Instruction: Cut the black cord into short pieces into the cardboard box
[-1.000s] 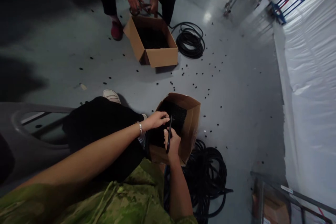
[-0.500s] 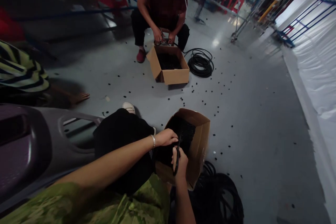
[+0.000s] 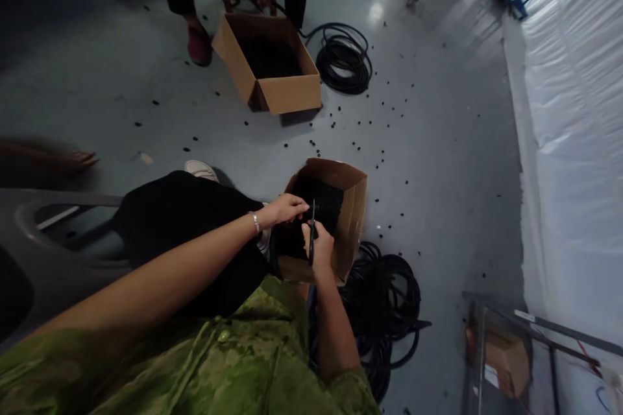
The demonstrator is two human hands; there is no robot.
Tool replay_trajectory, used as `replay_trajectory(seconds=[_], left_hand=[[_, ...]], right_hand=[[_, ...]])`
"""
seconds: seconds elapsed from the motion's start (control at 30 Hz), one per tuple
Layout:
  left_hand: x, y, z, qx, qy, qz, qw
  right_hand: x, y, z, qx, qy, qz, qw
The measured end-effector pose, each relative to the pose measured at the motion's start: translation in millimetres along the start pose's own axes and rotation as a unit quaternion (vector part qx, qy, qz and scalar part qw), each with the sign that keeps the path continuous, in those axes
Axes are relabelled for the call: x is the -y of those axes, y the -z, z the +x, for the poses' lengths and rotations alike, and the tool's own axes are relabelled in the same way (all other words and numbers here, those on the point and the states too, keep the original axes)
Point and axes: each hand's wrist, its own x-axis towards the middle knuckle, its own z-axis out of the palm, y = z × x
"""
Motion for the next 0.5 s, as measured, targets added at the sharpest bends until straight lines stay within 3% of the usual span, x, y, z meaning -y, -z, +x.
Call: replay_trajectory(seconds=[0.27,0.4,0.5], left_hand=[[-1,4.1,3,0.022,-0.083,0.093,0.992],[2,3.1,8,0.004,-0.048,0.088,0.995],[3,0.4,10,-0.022,0.013,0.041,0.999]], right_hand=[[3,13,11,0.06,0.024,0.026,0.998],[2,11,7,0.058,0.02,0.013,0.998],[-1,3,4,0.04,0.013,0.016,0.999]])
